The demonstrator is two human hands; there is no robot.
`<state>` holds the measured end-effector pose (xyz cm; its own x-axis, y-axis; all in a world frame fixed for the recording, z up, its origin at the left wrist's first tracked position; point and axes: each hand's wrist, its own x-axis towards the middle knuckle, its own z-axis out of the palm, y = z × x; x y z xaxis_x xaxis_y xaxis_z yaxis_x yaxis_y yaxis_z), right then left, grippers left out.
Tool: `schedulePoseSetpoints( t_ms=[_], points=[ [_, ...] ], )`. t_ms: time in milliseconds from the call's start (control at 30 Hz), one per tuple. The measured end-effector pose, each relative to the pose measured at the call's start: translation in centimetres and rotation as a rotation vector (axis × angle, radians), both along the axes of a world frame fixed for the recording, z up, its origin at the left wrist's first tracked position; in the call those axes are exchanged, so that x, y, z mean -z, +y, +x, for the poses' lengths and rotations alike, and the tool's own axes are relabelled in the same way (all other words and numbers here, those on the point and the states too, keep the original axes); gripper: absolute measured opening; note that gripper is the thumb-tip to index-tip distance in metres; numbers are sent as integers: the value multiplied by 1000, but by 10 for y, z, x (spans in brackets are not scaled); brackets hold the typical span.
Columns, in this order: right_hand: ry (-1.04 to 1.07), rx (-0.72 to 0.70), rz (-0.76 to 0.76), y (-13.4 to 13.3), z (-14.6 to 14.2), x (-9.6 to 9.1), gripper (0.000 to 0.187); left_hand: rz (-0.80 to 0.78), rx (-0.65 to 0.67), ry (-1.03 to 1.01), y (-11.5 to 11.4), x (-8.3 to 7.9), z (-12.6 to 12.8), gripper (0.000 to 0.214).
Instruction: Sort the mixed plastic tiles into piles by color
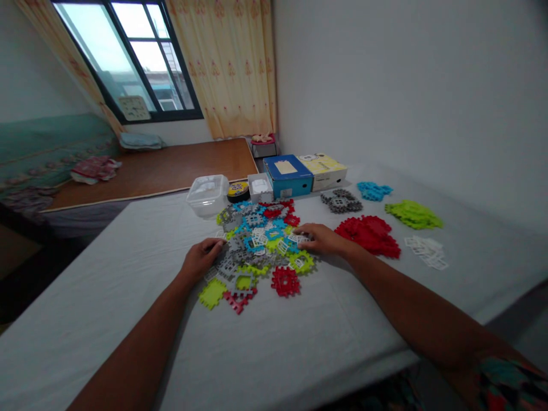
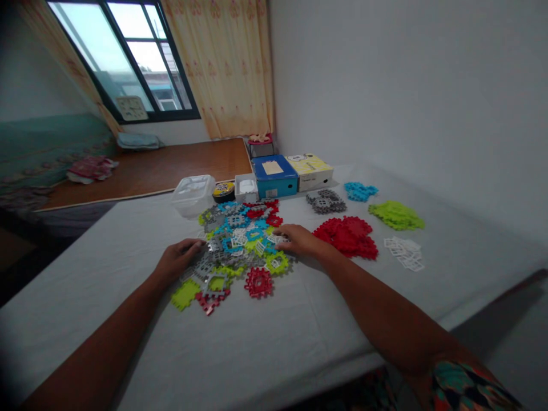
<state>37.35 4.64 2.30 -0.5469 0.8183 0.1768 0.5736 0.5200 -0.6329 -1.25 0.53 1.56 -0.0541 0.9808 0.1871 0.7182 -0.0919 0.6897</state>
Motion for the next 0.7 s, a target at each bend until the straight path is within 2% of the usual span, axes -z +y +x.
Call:
schedulePoseSetpoints(
  t_ms=[233,500,600,700],
  points=[
    [50,-42,-77,-1,-3,2,32,14,-1,15,1,0,0,56],
    [65,6,37,-1,-7,7,27,17,20,-20,0,0,1,55],
    [52,10,76,-3,-6,-2,25,10,34,-4,2,2,-2,55],
    [74,7,103,-9,1,-19,24,8,53,16,3,3,-4,56]
  ],
)
